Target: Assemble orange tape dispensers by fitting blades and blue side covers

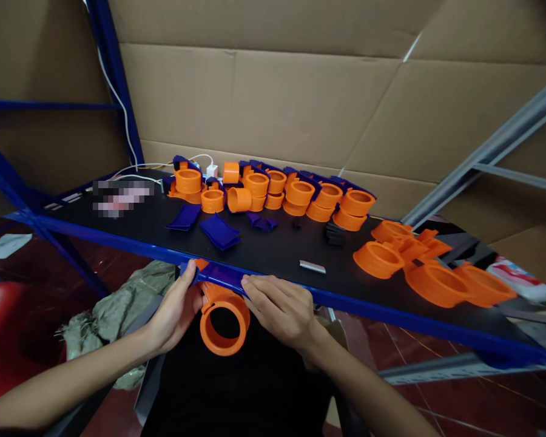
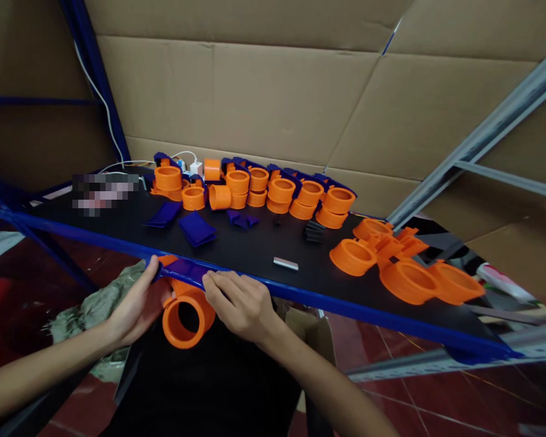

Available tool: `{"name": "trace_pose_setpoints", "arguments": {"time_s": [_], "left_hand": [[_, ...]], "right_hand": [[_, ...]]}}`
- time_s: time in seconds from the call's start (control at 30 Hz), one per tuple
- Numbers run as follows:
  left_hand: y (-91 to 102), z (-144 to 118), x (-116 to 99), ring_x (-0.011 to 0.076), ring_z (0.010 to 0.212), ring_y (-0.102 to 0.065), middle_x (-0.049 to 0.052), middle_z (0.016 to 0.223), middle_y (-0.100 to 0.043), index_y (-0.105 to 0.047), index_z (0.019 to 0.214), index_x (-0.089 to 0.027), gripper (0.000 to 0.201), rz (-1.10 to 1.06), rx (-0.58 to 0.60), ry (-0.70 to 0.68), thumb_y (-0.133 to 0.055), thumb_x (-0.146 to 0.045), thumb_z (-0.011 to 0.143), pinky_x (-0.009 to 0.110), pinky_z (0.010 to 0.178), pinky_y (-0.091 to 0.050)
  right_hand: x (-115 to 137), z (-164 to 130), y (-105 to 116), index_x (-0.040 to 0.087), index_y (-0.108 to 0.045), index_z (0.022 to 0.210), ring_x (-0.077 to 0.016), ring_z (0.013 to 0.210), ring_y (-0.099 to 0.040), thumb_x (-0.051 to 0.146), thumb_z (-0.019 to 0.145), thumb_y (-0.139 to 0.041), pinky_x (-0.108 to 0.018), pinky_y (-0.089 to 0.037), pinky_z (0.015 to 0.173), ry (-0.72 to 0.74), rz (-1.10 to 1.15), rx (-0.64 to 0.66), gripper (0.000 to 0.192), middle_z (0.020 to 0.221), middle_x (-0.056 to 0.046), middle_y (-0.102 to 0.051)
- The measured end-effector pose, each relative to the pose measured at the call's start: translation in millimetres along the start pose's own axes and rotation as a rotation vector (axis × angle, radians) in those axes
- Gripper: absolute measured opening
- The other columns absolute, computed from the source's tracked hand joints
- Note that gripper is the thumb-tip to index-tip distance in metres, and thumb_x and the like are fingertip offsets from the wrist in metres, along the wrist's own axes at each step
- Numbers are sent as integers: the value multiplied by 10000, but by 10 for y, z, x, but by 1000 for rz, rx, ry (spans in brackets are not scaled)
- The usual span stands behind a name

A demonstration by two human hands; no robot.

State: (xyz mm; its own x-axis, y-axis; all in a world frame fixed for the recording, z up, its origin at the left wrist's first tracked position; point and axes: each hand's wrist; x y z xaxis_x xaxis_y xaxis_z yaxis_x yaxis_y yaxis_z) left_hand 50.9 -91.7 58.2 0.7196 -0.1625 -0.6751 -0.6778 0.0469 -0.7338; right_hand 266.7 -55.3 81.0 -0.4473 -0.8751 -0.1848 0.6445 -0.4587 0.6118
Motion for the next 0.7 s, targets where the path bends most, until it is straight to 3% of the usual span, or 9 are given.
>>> {"name": "trace_pose_setpoints", "arguments": {"time_s": [0.47, 0.7], "left_hand": [[17, 0, 63, 276, 1168, -661, 85, 1303, -690, -604, 1302, -227, 453, 51, -59, -51, -618, -474, 924, 441, 1022, -500], [60, -2, 90, 252, 1082, -688, 71, 1227, -712, -640, 1226, -231, 387, 90, -64, -50, -644, -454, 909, 418, 987, -514]], "right_hand": [[55, -75, -12, 145, -648, 1118, -179, 820, -733, 69, 875, -672, -294, -568, 727, -78, -12, 1, 255, 944, -63, -772], [70, -142, -46, 160, -646, 1136, -173, 763, -724, 83, 883, -659, -290, -560, 671, -111, -2, -8, 265, 900, -63, -766]]}}
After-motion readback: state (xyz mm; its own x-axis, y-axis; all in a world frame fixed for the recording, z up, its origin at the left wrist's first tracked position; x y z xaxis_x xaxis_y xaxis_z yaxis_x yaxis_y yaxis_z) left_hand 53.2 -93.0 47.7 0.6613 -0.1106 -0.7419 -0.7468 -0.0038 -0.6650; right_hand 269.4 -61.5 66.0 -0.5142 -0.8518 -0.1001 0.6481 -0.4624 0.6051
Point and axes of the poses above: each hand's wrist, its own z-axis towards the middle knuckle, its own y-axis out of the back of the hand, x = y × z
